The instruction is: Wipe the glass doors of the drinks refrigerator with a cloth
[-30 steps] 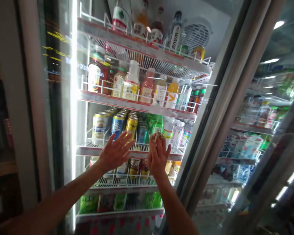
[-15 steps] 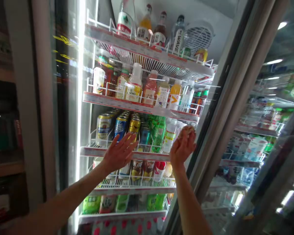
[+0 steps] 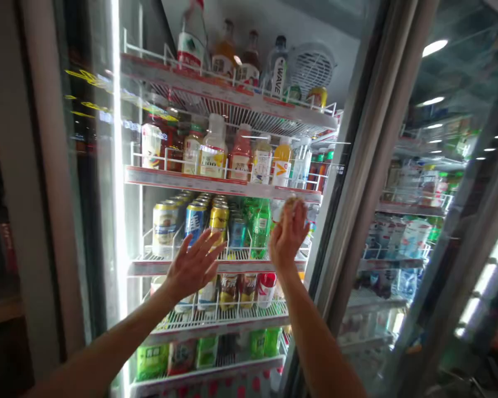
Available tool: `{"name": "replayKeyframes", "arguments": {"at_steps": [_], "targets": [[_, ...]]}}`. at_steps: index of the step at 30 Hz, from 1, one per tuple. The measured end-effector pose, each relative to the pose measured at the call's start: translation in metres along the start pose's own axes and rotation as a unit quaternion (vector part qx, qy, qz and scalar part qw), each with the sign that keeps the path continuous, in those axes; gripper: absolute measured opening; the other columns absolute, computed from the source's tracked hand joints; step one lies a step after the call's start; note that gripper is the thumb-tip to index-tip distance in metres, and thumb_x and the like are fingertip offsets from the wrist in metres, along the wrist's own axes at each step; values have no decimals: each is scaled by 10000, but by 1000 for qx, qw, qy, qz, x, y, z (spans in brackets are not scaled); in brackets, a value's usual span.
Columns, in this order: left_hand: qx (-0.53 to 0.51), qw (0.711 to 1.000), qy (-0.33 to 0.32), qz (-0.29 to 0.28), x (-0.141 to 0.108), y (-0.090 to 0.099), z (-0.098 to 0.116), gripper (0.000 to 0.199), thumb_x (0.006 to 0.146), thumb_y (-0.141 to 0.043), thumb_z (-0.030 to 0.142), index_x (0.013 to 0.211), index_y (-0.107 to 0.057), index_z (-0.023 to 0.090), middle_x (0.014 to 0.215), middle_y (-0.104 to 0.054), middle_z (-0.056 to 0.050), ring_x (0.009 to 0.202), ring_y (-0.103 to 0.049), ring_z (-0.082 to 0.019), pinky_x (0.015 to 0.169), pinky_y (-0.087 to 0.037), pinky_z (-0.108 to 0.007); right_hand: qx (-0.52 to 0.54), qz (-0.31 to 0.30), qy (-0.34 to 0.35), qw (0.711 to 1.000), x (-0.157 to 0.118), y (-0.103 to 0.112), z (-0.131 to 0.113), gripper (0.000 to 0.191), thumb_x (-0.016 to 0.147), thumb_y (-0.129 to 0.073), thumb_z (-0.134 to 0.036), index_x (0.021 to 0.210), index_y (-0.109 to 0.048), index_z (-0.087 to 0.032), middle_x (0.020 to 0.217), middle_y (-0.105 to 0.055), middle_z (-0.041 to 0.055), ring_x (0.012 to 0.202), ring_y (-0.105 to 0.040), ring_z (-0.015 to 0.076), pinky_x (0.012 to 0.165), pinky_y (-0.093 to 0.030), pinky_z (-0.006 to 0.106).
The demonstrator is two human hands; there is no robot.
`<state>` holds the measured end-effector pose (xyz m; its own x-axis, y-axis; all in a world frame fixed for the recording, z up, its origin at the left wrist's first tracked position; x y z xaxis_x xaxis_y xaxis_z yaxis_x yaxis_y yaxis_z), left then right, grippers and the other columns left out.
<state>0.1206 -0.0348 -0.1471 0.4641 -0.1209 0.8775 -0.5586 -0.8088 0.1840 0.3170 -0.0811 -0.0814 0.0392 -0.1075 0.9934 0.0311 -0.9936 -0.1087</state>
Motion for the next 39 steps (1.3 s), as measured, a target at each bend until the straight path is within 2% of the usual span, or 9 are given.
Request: {"name": "replayKeyframes", "arguments": {"at_steps": [3, 9, 14, 19, 25, 29, 31, 35, 39], "targets": [[-4, 1000, 3, 7, 0, 1, -1, 443, 817, -509, 292, 1252, -489, 209, 1356, -460, -57, 1345, -265, -209, 1145, -92, -435, 10, -71, 102, 992, -7, -10, -25, 424, 854, -384, -219, 1266, -480, -247, 1373, -435, 87, 1324, -319, 233, 1059, -227, 495], [-12, 1000, -4, 13, 0, 1, 0, 434, 816, -511, 286, 1238, -496, 185, 1357, -464, -67, 1370, -194, -204, 1143, -90, -440, -29, 36, -70, 996, 8, 4, 9, 482, 844, -351, -215, 1317, -425, -158, 1400, -384, 154, 1315, -325, 266, 1007, -287, 510], [-18, 1000, -3, 15, -1, 1, -1, 432, 817, -504, 273, 1240, -494, 184, 1361, -460, -67, 1375, -183, -200, 1144, -80, -434, -17, -60, 101, 993, 2, -12, -31, 465, 845, -367, -203, 1300, -447, -260, 1387, -422, 62, 1327, -315, 222, 1073, -209, 496], [-21, 1000, -4, 15, -1, 0, -1, 435, 812, -505, 267, 1239, -494, 183, 1360, -462, -71, 1375, -186, -201, 1143, -82, -432, -46, 35, -66, 996, 24, 2, 11, 500, 842, -343, -201, 1338, -403, -179, 1418, -361, 136, 1324, -306, 267, 1006, -287, 524], [-26, 999, -1, 21, -3, 0, -1, 438, 817, -499, 263, 1248, -481, 188, 1352, -473, -70, 1371, -200, -199, 1140, -98, -435, -9, -38, 90, 995, 18, -12, -24, 479, 858, -373, -194, 1330, -418, -262, 1393, -417, 60, 1333, -304, 224, 1072, -220, 483], [-40, 999, 0, 11, 0, 4, -1, 444, 827, -485, 265, 1265, -461, 193, 1351, -474, -73, 1365, -221, -194, 1139, -100, -433, -7, 35, -19, 999, 23, -2, -7, 491, 867, -358, -201, 1357, -384, -221, 1426, -362, 103, 1329, -305, 260, 1040, -245, 512], [-43, 999, 24, 21, 9, 12, -9, 471, 829, -493, 280, 1289, -436, 195, 1370, -449, -91, 1365, -224, -208, 1133, -100, -453, 6, 27, 1, 1000, 19, -3, -17, 506, 870, -356, -193, 1375, -353, -225, 1439, -344, 101, 1340, -288, 256, 1045, -248, 500], [-11, 991, 111, 75, 35, 29, -45, 546, 837, -500, 320, 1353, -357, 212, 1444, -327, -104, 1374, -186, -238, 1122, -97, -481, 28, -58, 152, 986, 0, -16, -55, 513, 864, -395, -184, 1366, -353, -281, 1428, -376, 53, 1352, -272, 234, 1080, -204, 490], [28, 988, 132, 79, 48, 29, -70, 581, 843, -495, 315, 1385, -307, 222, 1467, -268, -98, 1378, -164, -242, 1124, -80, -472, 2, 15, 56, 998, 6, -9, -38, 499, 860, -399, -188, 1355, -377, -245, 1435, -361, 78, 1344, -289, 240, 1074, -208, 500]]}}
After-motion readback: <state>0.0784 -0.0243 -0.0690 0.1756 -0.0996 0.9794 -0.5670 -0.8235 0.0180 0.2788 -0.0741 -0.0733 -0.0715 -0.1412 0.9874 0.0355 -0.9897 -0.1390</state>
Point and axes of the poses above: each hand's wrist, its own x-axis towards the middle knuckle, its own y-axis out of the back of the hand, z = x × y, the point moved 8 cm from there along x, towards the middle knuckle
